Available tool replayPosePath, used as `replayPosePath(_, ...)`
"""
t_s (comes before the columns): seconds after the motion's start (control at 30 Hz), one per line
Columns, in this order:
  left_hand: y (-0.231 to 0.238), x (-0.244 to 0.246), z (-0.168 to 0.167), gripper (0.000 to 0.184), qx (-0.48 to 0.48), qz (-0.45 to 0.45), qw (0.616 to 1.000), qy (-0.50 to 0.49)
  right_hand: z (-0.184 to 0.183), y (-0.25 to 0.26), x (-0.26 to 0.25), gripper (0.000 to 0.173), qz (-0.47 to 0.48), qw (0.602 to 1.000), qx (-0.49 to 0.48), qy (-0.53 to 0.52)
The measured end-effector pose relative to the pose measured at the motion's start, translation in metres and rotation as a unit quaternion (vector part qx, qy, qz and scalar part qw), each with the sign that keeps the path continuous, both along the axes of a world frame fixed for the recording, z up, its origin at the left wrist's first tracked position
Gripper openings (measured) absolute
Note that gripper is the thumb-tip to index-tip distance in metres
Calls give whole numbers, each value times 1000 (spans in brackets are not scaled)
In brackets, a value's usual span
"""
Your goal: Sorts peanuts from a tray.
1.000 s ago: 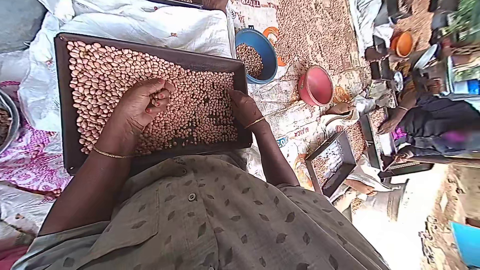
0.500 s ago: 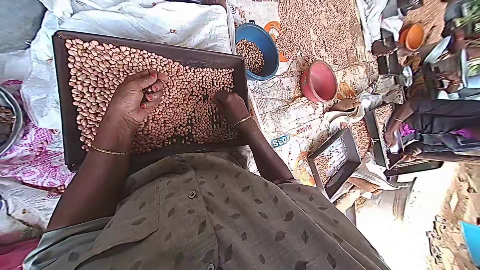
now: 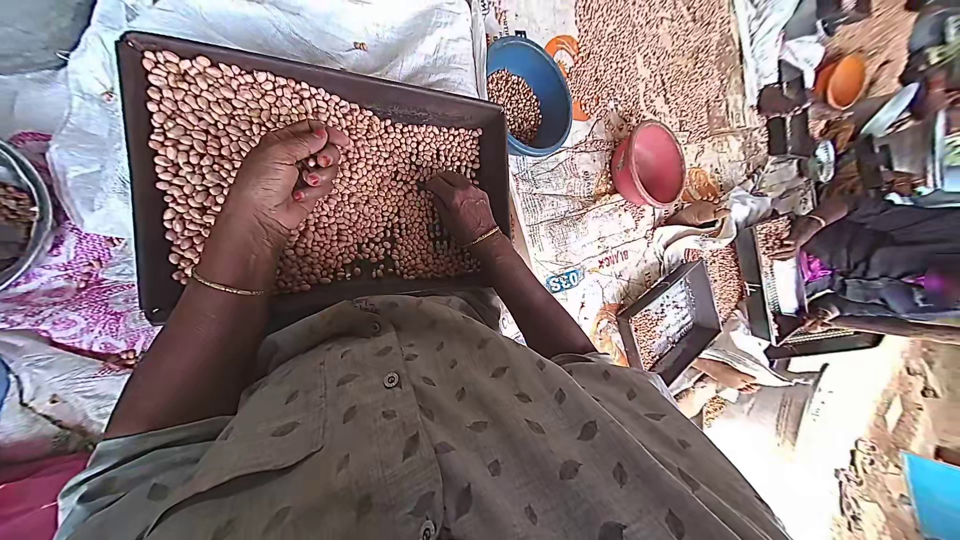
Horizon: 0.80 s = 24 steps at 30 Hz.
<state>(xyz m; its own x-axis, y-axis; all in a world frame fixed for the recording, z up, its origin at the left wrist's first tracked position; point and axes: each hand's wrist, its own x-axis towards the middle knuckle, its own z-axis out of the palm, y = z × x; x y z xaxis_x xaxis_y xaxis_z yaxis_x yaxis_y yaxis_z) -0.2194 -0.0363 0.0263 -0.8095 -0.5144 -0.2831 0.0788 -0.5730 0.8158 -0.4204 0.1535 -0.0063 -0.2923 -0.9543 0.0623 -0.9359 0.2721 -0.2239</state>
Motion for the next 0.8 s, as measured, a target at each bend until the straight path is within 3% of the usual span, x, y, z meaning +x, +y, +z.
replayPosePath(0.27, 1, -2, -5, 33, -25, -20, 999, -15, -4, -2, 4, 17, -19, 999, -27, 12)
replayPosePath(0.37, 10, -6, 1, 44, -80, -70, 986, -128, 9, -9, 5, 15, -24, 988, -130, -78)
replayPosePath(0.47, 17, -9, 2, 50, -60, -112, 972, -198, 41, -32, 30, 18, 67, 943, -228, -233)
replayPosePath(0.53, 19, -11, 3, 41, -32, -98, 975, -198, 52, -54, 42, 22, 86, 932, -259, -237)
replayPosePath(0.6, 16, -10, -1, 37, -4, -61, 989, -136, 44, -77, 40, 17, 76, 930, -289, -215)
replayPosePath(0.7, -2, -1, -7, 33, -17, 10, 998, -64, 25, -89, 40, 14, 173, 955, -152, -190)
replayPosePath(0.8, -8, 5, -2, 31, -29, 87, 993, -73, 16, -71, 49, 33, 230, 964, 75, -107)
